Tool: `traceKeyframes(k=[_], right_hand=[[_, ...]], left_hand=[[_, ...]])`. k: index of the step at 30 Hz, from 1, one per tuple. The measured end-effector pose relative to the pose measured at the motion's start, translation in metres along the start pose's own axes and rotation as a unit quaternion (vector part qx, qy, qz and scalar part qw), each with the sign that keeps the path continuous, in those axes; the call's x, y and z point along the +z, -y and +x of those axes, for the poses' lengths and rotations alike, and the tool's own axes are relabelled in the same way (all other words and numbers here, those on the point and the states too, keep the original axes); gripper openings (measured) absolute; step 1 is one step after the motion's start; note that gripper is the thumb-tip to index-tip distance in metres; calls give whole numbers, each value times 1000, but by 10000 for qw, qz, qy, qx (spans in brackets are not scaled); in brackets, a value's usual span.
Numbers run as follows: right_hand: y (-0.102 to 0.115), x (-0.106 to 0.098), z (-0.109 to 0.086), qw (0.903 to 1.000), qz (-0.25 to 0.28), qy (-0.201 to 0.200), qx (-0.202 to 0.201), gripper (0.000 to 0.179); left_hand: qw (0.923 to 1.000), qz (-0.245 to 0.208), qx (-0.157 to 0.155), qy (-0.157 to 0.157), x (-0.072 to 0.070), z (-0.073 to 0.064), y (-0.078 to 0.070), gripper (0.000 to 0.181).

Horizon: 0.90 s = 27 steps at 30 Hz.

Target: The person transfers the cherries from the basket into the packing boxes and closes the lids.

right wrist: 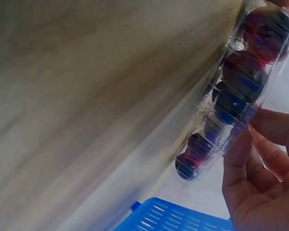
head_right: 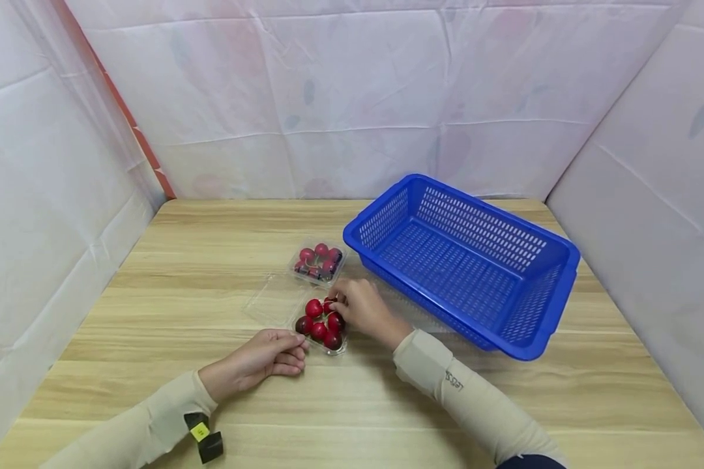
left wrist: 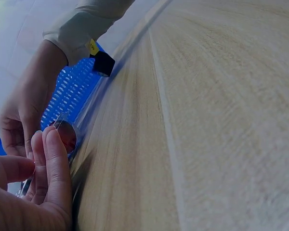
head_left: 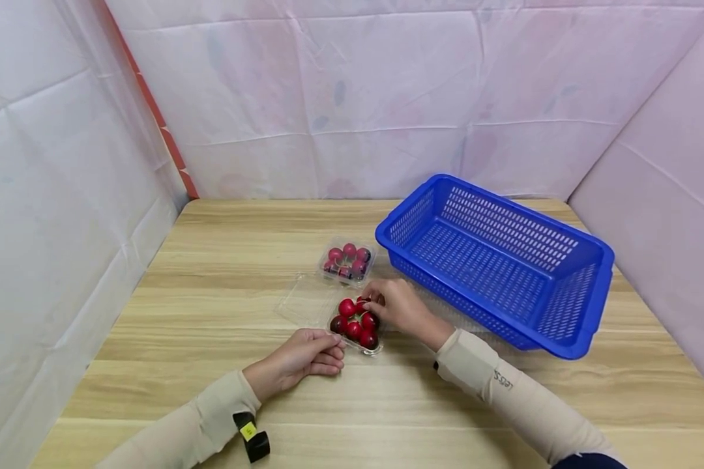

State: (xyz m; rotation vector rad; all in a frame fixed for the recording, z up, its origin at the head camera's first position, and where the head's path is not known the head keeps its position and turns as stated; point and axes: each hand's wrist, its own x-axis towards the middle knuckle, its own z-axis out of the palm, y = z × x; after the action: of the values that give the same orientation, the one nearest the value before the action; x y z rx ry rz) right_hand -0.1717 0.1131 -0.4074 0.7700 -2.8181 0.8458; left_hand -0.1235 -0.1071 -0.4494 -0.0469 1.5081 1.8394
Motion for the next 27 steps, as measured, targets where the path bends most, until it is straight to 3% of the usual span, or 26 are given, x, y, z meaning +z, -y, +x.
traceKeyframes(k=[3,6,8,10,13,16,27], right_hand=[[2,0,-4,9992,-341,-53,-194,10],[5,-3,-12,9944,-801,-58,-690,21],[7,-7,-18,9890,-1042,176,-1039,36],[10,-10,-25,9836,-1159,654,-1217,52],[14,-14,-35,9750,-1165,1495,-1159,70],[16,-13,-41,9679,-1147,2011,-974,77],[13,-7,-48,9677,-1111,2139,-744,79]], left_hand=[[10000,31,-58,16,1,0,0,24],[9999,40,-90,60,1,-1,0,24],[9999,37,-74,95,1,-1,-1,24],[9999,25,-49,94,1,0,-2,24],[10000,12,-35,79,0,1,-4,23],[10000,3,-51,67,-1,1,-5,23],[9999,16,-96,110,0,0,-4,25]])
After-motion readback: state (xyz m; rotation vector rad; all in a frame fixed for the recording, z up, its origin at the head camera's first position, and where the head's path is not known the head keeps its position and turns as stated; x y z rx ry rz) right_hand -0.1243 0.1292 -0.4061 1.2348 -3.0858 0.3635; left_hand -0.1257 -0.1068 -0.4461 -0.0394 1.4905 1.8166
